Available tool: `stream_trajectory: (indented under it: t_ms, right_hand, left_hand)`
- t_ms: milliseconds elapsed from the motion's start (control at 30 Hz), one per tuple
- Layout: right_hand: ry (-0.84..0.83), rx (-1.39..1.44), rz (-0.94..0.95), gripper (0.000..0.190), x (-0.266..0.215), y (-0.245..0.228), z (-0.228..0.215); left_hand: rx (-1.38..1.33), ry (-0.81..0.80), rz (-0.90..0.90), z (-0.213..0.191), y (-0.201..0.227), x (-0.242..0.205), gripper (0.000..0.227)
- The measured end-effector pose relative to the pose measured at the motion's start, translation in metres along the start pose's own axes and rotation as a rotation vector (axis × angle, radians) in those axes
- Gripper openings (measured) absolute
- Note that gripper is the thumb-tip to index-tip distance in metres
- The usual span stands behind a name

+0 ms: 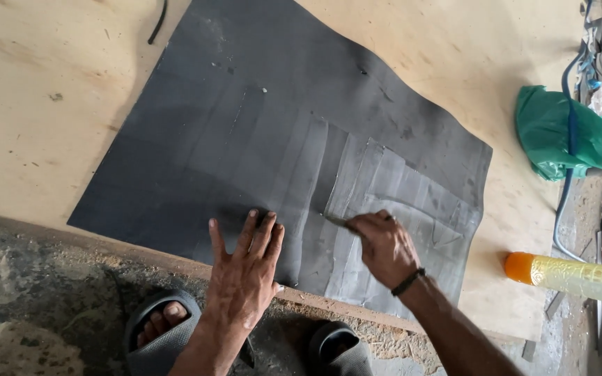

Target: Applying glue from a bottle onto a black sheet of material and spreading it evenly using a hand scraper.

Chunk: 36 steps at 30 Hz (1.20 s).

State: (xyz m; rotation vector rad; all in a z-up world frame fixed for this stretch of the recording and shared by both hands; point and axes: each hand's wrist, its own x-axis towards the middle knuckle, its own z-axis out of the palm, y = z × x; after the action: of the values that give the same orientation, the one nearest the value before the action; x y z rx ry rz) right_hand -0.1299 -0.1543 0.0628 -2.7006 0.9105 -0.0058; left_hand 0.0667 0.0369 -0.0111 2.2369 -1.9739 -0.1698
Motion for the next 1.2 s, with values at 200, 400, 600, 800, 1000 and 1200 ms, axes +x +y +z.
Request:
stream_trajectory:
  t_ms: [200,400,600,800,1000,1200]
  right_hand:
    - [-0.078,-0.040,0.081,0.034,0.020,0.021,-0.012]
    - [-0.053,-0.008,0.045,0.034,-0.015,-0.017,0.002]
    - [-0.021,0.001,-0.034,0.023,-0.076,-0.052,0.028]
    - [-0.056,-0.137,-0.101,0.025,-0.108,-0.059,0.034]
    - [-0.045,0.011,-0.052,0.030,-0.085,-0.050,0.013]
    - [-0.087,-0.152,-0.153,0.028,-0.094,-0.038,0.022]
  left_hand:
    - [-0.030,-0.043,0.033,0.002,-0.002,0.012,0.131]
    - [-0.024,-0.100,0.021,-0.006,-0.003,0.014,0.126]
    - [-0.073,-0.101,0.020,-0.004,-0.005,0.011,0.118]
    - [-0.059,0.052,0.004,0.021,-0.004,0.007,0.124]
    - [-0.108,-0.016,0.007,0.001,-0.006,0.008,0.122]
    - [-0.072,-0.019,0.001,0.006,-0.005,0.008,0.127]
